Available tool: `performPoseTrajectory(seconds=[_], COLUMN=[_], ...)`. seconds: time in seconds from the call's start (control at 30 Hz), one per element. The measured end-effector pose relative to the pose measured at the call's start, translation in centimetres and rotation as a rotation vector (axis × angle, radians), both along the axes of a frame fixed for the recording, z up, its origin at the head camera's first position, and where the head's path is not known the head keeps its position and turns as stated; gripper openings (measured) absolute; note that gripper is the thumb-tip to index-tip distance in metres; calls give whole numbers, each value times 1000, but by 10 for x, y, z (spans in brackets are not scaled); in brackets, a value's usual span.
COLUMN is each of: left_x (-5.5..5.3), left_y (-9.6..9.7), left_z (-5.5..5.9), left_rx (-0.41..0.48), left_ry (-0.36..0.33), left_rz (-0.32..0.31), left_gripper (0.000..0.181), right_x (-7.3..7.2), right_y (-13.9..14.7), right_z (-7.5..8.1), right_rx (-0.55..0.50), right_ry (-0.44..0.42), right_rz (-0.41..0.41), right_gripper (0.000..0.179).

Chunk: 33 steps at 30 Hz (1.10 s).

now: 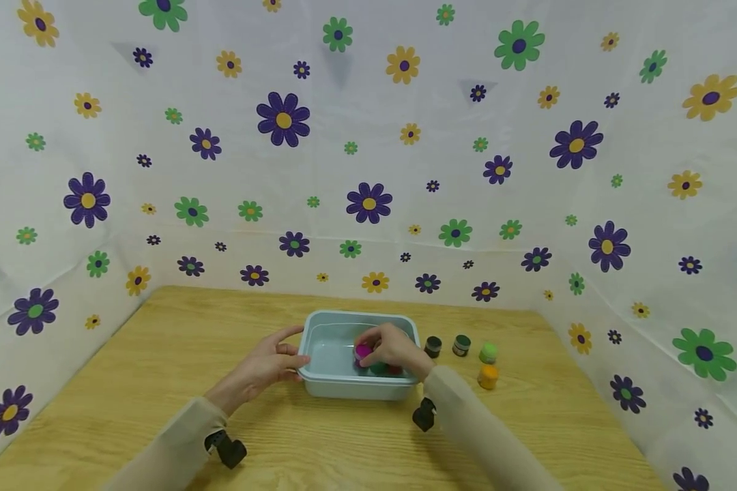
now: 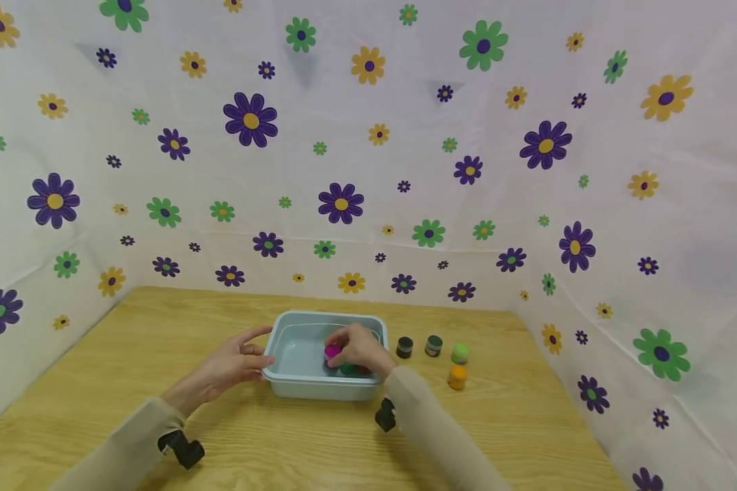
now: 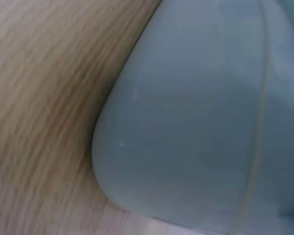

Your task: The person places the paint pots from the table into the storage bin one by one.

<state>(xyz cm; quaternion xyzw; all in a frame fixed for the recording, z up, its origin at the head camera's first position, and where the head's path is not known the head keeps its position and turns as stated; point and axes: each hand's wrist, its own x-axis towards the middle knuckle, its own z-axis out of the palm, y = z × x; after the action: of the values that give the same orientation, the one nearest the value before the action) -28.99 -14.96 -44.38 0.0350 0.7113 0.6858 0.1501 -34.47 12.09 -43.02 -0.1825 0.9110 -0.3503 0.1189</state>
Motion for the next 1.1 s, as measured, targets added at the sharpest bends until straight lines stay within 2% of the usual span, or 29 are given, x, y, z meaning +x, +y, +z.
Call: performPoseTrajectory(seconds=[0.3,0.7,1.1], left_x=[-1,0,-1], left_y=[2,2,3], left_z=[4,4,0], left_rx=[-1,4,-2], left_ry=[-10,-14,-1], left_rz=[11,5,8], left_gripper=[76,76,74], right_x=[-3,-2,0], right_y=[0,-2,6], right_z=[0,0,4], right_rx=[4,21,-34], right_ry=[3,4,32], right_rz=[-7,6,74], right_gripper=[35,30,29])
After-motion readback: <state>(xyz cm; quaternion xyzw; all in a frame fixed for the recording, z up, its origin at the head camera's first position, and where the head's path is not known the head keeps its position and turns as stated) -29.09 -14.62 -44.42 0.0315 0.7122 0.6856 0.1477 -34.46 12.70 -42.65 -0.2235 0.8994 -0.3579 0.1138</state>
